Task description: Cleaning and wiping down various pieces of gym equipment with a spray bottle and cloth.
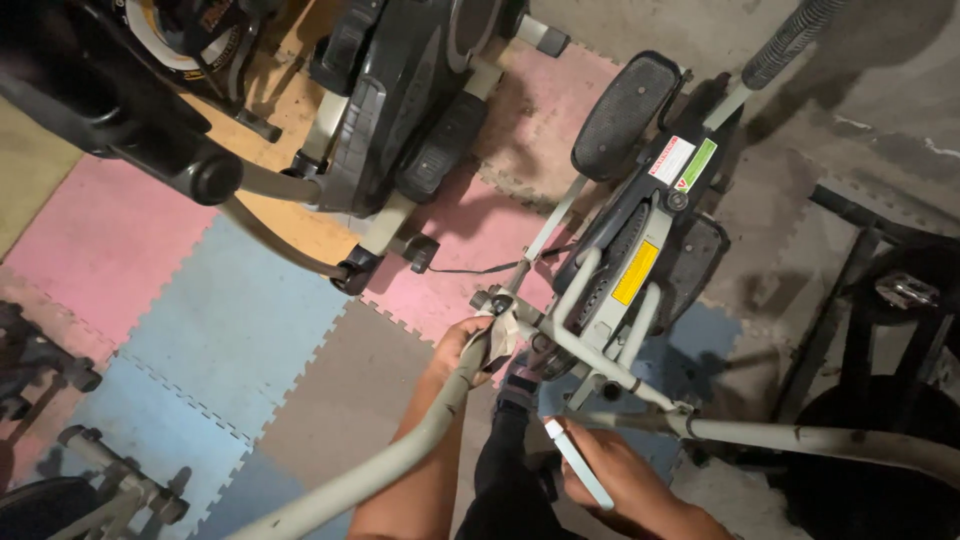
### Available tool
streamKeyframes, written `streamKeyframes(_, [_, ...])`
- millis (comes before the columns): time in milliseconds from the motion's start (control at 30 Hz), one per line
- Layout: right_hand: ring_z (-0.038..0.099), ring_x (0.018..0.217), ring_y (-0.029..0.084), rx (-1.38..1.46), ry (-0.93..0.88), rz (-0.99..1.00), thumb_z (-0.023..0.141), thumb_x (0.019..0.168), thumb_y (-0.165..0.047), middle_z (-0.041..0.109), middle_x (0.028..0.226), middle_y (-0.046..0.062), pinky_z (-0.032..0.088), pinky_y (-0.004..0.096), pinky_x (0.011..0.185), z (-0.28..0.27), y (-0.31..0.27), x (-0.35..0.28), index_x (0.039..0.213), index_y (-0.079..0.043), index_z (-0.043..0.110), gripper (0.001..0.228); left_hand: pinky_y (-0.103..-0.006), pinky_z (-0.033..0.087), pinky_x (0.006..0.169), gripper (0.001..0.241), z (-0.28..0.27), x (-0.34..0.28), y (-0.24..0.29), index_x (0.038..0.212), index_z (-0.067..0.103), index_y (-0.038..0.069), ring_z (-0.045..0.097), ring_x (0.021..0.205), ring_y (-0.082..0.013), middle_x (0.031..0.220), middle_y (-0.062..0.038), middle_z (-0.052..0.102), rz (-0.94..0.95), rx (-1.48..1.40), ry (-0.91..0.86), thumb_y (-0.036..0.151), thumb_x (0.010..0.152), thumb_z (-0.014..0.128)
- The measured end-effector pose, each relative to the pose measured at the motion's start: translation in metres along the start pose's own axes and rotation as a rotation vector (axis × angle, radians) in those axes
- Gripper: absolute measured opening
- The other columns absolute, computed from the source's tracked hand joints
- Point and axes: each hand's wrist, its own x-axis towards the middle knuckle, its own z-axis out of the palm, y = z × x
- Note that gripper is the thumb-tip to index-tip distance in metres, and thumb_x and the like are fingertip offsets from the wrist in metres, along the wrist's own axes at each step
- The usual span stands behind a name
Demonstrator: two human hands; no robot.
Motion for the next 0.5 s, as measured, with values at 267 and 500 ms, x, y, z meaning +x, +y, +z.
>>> streamKeyframes(267, [0.069, 0.067, 0.014, 0.148, -0.277, 0.190, 0.078, 0.077, -0.015, 0.074, 0.084, -0.003, 0.052, 0.030, 0.062, 0.000, 0.000, -0.006, 0.144, -0.019, 0.048, 0.074, -0.0342, 0.047, 0.052, 0.014, 0.015, -0.030, -0.004, 0.096, 0.069, 0.007, 0.058, 0.059, -0.0224, 0.076, -0.008, 0.067, 0.060, 0.204, 0.132, 0.017, 0.095, 0.059])
streamKeyframes(500, [0.076, 0.067, 0.023, 0.045, 0.007, 0.031, 0.073, 0.073, -0.012, 0.080, 0.082, 0.004, 0.059, 0.034, 0.060, -0.007, -0.020, -0.025, 0.141, -0.010, 0.050, 0.071, -0.0328, 0.042, 0.048, 0.018, 0.030, -0.092, -0.023, 0.094, 0.071, 0.006, 0.057, 0.057, -0.0211, 0.073, -0.007, 0.066, 0.171, 0.268, 0.060, 0.015, 0.091, 0.056])
